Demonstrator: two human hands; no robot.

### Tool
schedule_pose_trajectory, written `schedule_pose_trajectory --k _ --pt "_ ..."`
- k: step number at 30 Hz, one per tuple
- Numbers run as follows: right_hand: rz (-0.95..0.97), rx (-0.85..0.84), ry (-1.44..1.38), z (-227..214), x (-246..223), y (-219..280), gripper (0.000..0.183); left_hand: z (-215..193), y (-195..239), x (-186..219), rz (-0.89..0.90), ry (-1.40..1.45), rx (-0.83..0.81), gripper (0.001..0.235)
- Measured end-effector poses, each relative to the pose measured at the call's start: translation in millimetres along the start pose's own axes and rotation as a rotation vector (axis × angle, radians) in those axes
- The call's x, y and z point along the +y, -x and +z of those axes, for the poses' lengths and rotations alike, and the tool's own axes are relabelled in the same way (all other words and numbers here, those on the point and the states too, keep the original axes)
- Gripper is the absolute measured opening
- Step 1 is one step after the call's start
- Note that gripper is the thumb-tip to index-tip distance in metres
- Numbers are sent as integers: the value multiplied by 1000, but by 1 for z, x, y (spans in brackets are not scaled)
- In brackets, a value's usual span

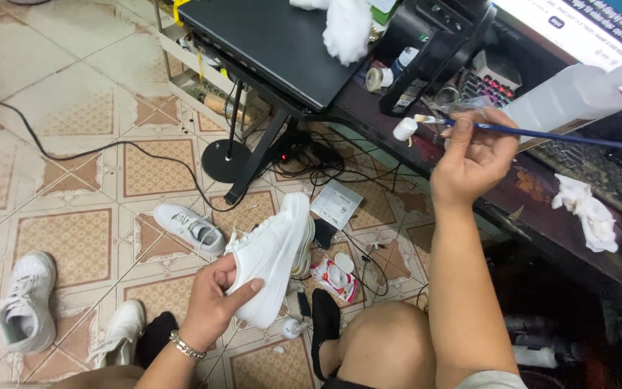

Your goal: The person sits on the floor and uses a small brush to apply white paint to a white sneaker. They repeatedly dip the brush into a container on a nearby desk to reload paint and carefully apply it to the shoe's upper and toe box.

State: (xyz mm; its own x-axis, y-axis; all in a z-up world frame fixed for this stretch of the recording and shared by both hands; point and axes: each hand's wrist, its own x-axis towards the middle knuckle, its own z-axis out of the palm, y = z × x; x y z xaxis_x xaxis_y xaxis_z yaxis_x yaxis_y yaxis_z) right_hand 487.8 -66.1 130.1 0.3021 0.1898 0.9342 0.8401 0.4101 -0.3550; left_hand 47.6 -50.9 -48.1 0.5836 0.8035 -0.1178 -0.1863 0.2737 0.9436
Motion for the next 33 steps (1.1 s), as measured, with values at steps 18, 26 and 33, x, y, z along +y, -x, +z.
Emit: schedule_pose_trajectory --k 18,26,33 --pt "800 -261 -472 17 -158 183 32 13 -1 30 148 -189 -154 36" --pt "682 -426 -434 21 -186 183 34 24 8 48 176 -215 -164 26" --pt "592 -445 -356 23 -192 179 35 23 10 49 185 -178 -179 24"
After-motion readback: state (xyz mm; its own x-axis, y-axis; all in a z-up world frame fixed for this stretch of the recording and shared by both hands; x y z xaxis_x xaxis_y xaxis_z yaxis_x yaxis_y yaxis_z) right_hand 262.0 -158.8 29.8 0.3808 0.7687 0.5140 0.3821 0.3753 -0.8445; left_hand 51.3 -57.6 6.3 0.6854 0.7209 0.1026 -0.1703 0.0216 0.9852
